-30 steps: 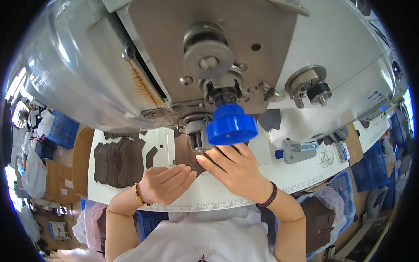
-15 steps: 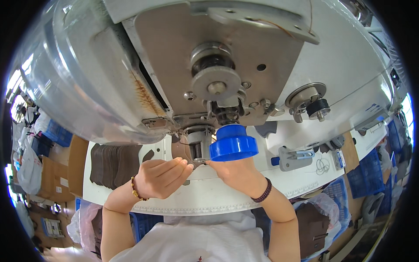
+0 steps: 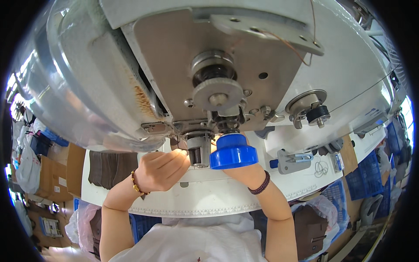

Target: Sewing together leather shoe components using an industrial sewing machine.

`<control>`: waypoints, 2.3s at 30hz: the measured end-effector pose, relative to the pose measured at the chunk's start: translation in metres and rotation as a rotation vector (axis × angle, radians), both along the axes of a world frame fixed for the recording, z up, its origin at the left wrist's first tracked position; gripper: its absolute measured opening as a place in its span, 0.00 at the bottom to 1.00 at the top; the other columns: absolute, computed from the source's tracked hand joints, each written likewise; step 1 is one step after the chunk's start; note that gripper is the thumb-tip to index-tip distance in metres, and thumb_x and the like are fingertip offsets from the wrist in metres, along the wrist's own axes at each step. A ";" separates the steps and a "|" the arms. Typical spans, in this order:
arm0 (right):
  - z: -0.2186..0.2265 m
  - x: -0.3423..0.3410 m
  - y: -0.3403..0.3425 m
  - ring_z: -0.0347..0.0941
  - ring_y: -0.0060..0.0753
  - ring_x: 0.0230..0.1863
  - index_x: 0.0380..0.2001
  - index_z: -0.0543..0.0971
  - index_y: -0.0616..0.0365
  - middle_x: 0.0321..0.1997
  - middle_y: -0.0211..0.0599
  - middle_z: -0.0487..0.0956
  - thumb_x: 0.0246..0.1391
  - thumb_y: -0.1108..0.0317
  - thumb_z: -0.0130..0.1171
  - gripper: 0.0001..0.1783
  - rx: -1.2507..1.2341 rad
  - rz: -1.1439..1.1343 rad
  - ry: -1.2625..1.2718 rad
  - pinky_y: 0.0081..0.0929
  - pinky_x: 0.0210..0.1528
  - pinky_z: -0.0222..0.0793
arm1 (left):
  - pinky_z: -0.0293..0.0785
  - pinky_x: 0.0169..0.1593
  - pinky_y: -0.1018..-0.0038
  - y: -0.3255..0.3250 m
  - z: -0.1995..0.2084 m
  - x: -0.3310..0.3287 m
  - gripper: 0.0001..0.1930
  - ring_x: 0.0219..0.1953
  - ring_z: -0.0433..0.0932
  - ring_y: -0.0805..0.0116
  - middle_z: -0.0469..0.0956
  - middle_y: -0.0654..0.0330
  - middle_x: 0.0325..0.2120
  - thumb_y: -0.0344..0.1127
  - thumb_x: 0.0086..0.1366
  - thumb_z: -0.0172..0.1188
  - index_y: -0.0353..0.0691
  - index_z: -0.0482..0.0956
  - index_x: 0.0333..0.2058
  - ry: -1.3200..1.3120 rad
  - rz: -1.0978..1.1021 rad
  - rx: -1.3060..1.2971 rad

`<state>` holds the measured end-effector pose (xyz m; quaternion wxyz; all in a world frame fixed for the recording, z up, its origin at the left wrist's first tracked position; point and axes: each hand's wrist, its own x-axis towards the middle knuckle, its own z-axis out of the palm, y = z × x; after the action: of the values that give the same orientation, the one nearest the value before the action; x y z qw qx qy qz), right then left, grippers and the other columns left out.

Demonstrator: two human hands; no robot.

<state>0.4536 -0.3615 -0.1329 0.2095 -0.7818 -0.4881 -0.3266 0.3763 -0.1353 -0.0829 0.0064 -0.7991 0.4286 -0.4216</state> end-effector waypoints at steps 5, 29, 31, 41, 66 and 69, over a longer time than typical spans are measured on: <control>-0.003 0.003 0.000 0.75 0.37 0.48 0.39 0.80 0.46 0.42 0.29 0.80 0.42 0.70 0.63 0.16 0.066 0.066 0.116 0.40 0.55 0.65 | 0.71 0.24 0.83 0.002 0.002 0.003 0.12 0.33 0.77 0.73 0.75 0.62 0.27 0.24 0.45 0.61 0.32 0.80 0.33 -0.021 0.026 0.021; 0.001 -0.033 0.024 0.74 0.44 0.46 0.54 0.73 0.70 0.49 0.44 0.76 0.41 0.79 0.55 0.30 -0.095 -0.114 -0.019 0.36 0.48 0.72 | 0.73 0.20 0.81 0.033 -0.012 0.016 0.16 0.25 0.76 0.76 0.72 0.61 0.31 0.23 0.46 0.63 0.32 0.80 0.37 0.212 0.017 -0.034; 0.001 -0.034 0.026 0.74 0.43 0.47 0.53 0.73 0.70 0.48 0.42 0.75 0.41 0.79 0.56 0.30 -0.128 -0.152 -0.084 0.36 0.48 0.72 | 0.72 0.20 0.81 0.038 -0.016 0.022 0.14 0.22 0.76 0.76 0.74 0.62 0.30 0.23 0.47 0.64 0.32 0.81 0.37 0.239 -0.012 -0.057; -0.036 -0.014 0.021 0.75 0.47 0.40 0.40 0.78 0.70 0.40 0.48 0.76 0.33 0.69 0.57 0.26 -0.105 -0.130 -0.163 0.41 0.41 0.73 | 0.69 0.25 0.77 0.047 -0.037 0.033 0.02 0.20 0.73 0.72 0.77 0.66 0.20 0.33 0.57 0.65 0.43 0.83 0.30 0.328 0.015 -0.343; 0.035 0.009 -0.001 0.75 0.40 0.43 0.34 0.81 0.55 0.39 0.35 0.79 0.38 0.70 0.60 0.15 0.142 -0.074 0.370 0.42 0.45 0.67 | 0.71 0.21 0.83 0.028 -0.019 0.021 0.08 0.25 0.80 0.74 0.80 0.64 0.25 0.24 0.50 0.65 0.42 0.84 0.31 0.064 0.055 -0.218; 0.052 0.000 -0.024 0.75 0.35 0.44 0.34 0.82 0.50 0.39 0.32 0.81 0.38 0.68 0.59 0.15 -0.234 -0.240 -0.057 0.31 0.39 0.63 | 0.70 0.21 0.86 0.007 -0.019 -0.005 0.08 0.29 0.81 0.76 0.80 0.65 0.26 0.23 0.48 0.65 0.38 0.83 0.29 -0.102 -0.082 -0.145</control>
<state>0.4533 -0.3858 -0.0806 0.0628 -0.8438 -0.4318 -0.3124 0.3709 -0.1286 -0.1018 -0.0470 -0.7566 0.4284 -0.4917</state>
